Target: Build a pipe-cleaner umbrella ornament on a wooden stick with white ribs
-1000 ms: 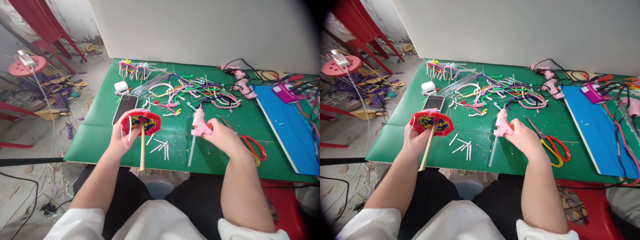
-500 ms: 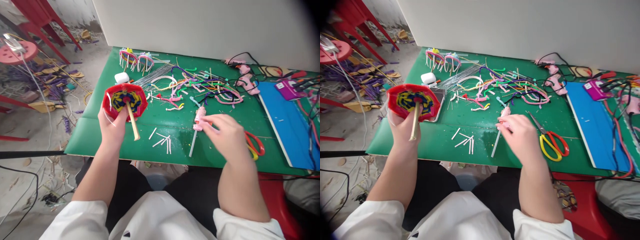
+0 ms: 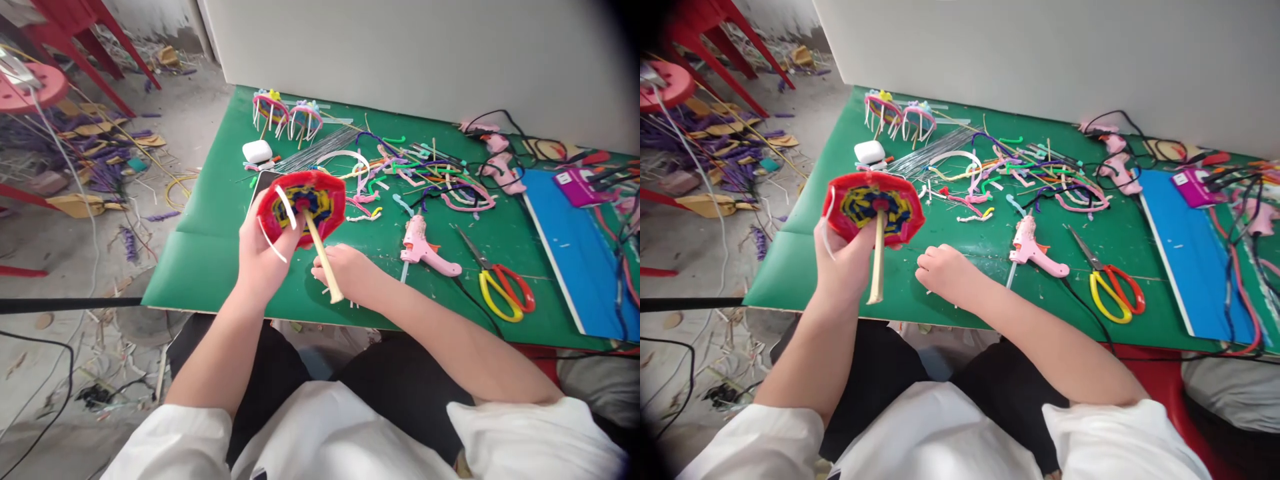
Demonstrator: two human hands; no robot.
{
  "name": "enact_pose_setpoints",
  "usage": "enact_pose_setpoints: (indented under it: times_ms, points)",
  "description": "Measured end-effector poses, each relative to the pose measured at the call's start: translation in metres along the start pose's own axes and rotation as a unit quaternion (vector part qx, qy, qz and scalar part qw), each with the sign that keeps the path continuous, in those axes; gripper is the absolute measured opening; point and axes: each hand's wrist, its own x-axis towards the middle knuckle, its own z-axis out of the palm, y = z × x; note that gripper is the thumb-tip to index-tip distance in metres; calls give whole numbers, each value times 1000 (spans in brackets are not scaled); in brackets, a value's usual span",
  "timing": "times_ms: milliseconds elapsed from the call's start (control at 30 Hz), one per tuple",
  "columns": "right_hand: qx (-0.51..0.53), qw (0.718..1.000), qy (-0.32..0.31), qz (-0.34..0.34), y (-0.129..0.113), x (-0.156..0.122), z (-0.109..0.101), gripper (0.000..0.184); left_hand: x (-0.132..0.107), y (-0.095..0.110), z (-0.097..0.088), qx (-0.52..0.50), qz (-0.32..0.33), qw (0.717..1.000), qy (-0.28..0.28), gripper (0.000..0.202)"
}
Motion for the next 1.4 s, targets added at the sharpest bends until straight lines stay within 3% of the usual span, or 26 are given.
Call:
enact_pose_setpoints:
  times_ms: [167, 233, 300, 333, 400, 467, 533, 667, 900, 1000, 1233, 1400]
  points:
    - [-10, 1000, -16, -18, -7, 10, -5, 31, -2, -4, 3, -8, -7, 1000, -19, 21]
    - [33, 999, -1, 25, -5, 10, -6, 26, -3, -6, 3, -10, -15, 1000, -21, 22]
    - [151, 980, 54, 119, 1, 4, -9, 16, -2, -5, 3, -16, -12, 1000, -23, 24]
    - [240, 950, 96, 176, 5, -1, -13, 11, -2, -5, 3, -17, -5, 1000, -22, 25]
    - [434, 842, 182, 263, 12, -13, -22, 2, 0, -3, 4, -11, 17, 1000, -23, 29]
    - [583, 721, 236, 289, 18, -27, -31, 7, 0, -2, 6, 0, 47, 998, -32, 35]
    - [670, 636, 260, 280, 20, -41, -39, 12, 0, -3, 8, 10, 81, 995, -50, 41]
    - [756, 545, 261, 254, 14, -60, -39, 14, -5, -10, 15, 48, 116, 989, -75, 46]
    - [851, 373, 238, 285, 24, -69, -17, 9, -16, -21, 34, 95, 72, 986, -119, 45]
    - [859, 347, 235, 294, 34, -71, -8, 9, -18, -22, 39, 153, 78, 976, -132, 44]
    - [844, 362, 243, 312, 30, -79, -2, 11, -23, -16, 41, 258, 175, 937, -158, 44]
    - [850, 330, 243, 332, 27, -78, 0, 13, -24, -20, 40, 289, 172, 927, -163, 45]
